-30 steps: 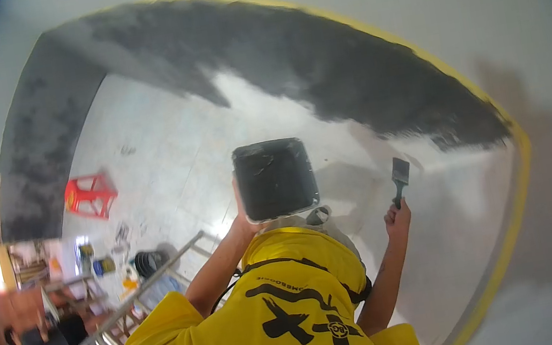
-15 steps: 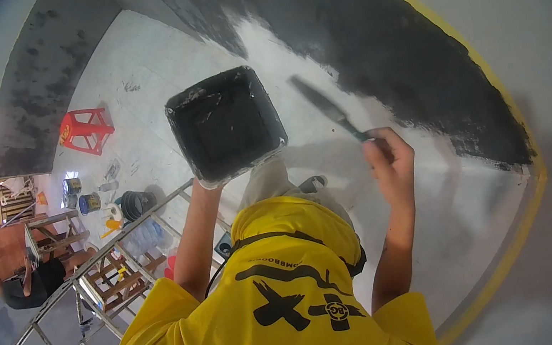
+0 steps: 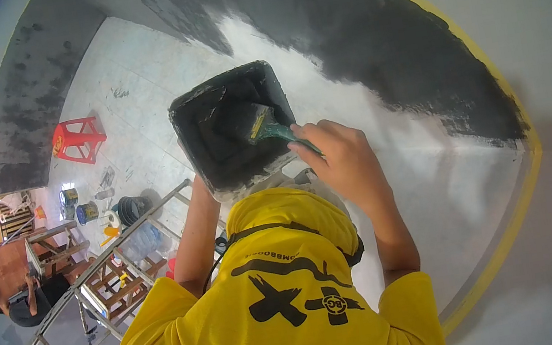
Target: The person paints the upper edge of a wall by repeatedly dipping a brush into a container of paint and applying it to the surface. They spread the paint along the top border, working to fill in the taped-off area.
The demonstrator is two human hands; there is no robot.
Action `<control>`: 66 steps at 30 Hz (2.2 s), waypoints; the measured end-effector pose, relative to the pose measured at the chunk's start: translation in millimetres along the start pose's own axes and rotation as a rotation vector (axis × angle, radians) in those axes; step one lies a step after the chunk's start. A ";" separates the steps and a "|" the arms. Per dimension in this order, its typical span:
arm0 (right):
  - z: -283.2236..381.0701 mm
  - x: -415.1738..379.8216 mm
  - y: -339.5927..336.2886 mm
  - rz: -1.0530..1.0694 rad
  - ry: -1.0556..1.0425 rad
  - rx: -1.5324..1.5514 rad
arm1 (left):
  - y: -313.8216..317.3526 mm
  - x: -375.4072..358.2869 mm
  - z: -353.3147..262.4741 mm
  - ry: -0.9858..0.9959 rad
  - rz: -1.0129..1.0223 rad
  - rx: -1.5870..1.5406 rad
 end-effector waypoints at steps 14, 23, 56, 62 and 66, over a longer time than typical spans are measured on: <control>-119.5 -79.2 -35.7 -0.313 0.433 0.951 | -28.4 29.2 66.9 -0.184 0.214 -0.028; -143.9 -222.9 -109.7 -1.372 0.577 0.763 | -31.9 30.2 64.3 -0.333 0.397 -0.010; -158.3 -251.4 -151.5 -1.515 0.770 -0.232 | -16.8 28.2 77.7 -0.427 0.155 0.061; -121.3 -255.2 -169.9 -1.668 0.706 -0.198 | 4.6 22.0 78.9 -0.446 0.282 0.124; -125.2 -247.1 -180.5 -1.632 0.702 -0.264 | -1.9 25.1 80.2 -0.489 0.322 -0.033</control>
Point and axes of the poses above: each hand's wrist, its own x-axis towards the middle knuckle, its own y-axis out of the palm, z = x × y, the point moved 9 cm from there along x, towards the middle knuckle, and after that the axes turned 9 degrees about y, right-handed, at the moved point
